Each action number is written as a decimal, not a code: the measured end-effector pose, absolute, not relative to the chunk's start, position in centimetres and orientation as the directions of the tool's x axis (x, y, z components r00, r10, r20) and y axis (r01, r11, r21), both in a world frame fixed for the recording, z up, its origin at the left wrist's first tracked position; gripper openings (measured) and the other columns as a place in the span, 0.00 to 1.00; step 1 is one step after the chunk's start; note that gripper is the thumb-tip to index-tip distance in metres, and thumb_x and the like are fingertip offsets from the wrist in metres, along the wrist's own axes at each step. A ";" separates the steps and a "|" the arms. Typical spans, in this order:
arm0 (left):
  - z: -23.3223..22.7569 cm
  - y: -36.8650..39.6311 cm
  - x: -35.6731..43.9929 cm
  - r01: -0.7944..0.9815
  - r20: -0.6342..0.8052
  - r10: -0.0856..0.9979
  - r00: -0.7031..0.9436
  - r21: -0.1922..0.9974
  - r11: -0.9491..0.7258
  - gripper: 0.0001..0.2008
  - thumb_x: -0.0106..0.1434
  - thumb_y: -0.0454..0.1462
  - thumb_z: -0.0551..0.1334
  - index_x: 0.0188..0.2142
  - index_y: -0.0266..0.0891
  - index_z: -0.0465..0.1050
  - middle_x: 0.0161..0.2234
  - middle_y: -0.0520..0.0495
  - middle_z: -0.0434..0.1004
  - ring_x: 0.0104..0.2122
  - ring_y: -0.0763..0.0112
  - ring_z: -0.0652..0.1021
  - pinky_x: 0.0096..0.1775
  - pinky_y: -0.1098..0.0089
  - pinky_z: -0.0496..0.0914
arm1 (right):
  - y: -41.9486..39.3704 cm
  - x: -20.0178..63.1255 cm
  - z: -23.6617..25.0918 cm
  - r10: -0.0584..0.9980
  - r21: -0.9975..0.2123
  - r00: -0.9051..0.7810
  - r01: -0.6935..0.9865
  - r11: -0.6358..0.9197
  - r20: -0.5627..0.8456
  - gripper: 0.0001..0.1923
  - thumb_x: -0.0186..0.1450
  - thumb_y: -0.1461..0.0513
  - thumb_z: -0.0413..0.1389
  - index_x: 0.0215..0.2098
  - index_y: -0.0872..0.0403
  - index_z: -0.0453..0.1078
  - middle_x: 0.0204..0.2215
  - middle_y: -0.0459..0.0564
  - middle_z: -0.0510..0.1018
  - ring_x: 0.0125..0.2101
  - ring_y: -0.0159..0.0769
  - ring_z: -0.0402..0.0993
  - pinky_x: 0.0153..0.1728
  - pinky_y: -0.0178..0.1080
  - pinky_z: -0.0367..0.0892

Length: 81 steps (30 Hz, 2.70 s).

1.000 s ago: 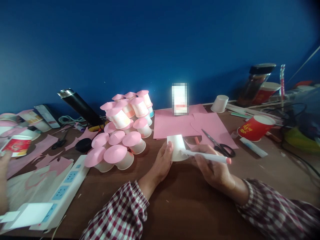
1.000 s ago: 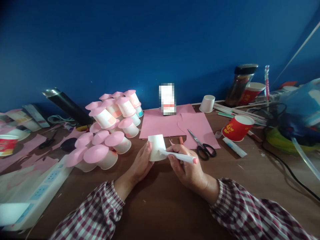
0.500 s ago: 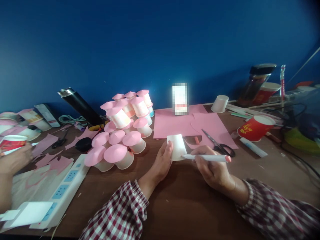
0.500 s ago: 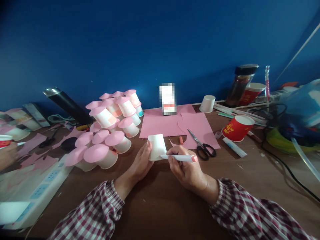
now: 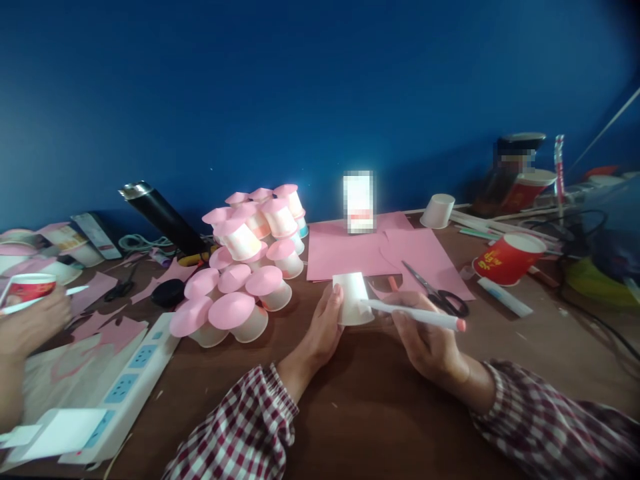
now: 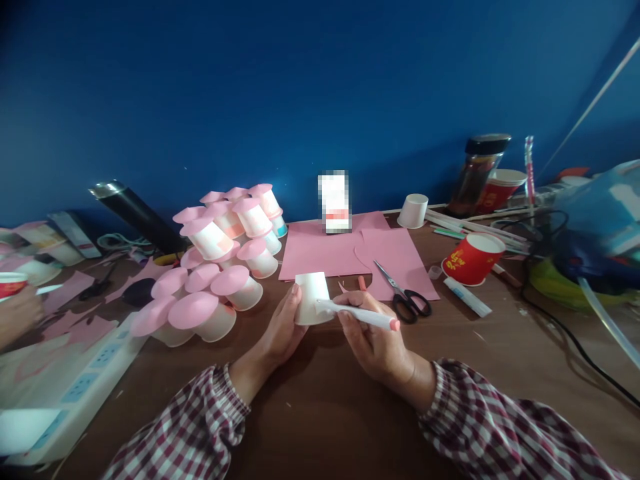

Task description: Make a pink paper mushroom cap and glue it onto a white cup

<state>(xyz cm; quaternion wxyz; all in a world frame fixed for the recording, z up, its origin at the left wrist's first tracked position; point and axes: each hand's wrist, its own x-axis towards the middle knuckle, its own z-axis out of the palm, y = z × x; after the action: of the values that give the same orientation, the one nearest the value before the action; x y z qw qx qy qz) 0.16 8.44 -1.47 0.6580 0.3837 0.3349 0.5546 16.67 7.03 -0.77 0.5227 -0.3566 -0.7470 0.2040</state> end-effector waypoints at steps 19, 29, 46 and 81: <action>-1.7 8.4 0.1 -0.409 -0.014 0.991 0.130 0.910 0.066 0.17 0.64 0.47 0.52 0.41 0.39 0.70 0.35 0.46 0.75 0.35 0.67 0.73 0.42 0.66 0.65 | 7.3 16.6 -0.6 0.745 -0.645 -0.230 0.384 0.660 0.626 0.08 0.65 0.65 0.49 0.42 0.54 0.64 0.32 0.50 0.74 0.28 0.34 0.73 0.30 0.37 0.70; -1.8 8.4 0.2 -0.504 -0.009 0.990 0.143 0.860 0.081 0.14 0.63 0.44 0.55 0.44 0.40 0.69 0.32 0.49 0.72 0.31 0.73 0.71 0.36 0.71 0.65 | 7.3 16.8 -1.1 0.789 -0.708 -0.231 0.350 0.613 0.569 0.08 0.65 0.65 0.49 0.43 0.54 0.64 0.31 0.50 0.74 0.27 0.34 0.72 0.28 0.37 0.70; -1.4 8.2 0.1 -0.515 -0.047 0.989 0.142 0.849 0.114 0.17 0.63 0.46 0.54 0.46 0.40 0.69 0.44 0.44 0.75 0.43 0.65 0.75 0.45 0.66 0.66 | 7.4 16.9 -0.4 0.845 -0.778 -0.194 0.330 0.534 0.498 0.06 0.67 0.62 0.46 0.41 0.53 0.62 0.26 0.47 0.72 0.24 0.33 0.70 0.27 0.36 0.69; -1.0 8.2 -0.1 -0.602 -0.109 0.970 0.217 0.767 0.221 0.22 0.64 0.48 0.52 0.46 0.34 0.70 0.40 0.42 0.77 0.41 0.67 0.75 0.49 0.65 0.65 | 7.5 16.6 0.3 0.879 -0.839 -0.094 0.268 0.474 0.467 0.07 0.68 0.62 0.46 0.35 0.54 0.65 0.22 0.44 0.72 0.20 0.29 0.67 0.21 0.31 0.64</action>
<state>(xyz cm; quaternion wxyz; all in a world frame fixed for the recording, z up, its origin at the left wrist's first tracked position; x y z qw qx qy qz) -0.12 8.23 -0.95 0.7195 0.3017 0.3047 0.5464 16.61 7.53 0.25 0.5242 -0.4219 -0.6799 0.2915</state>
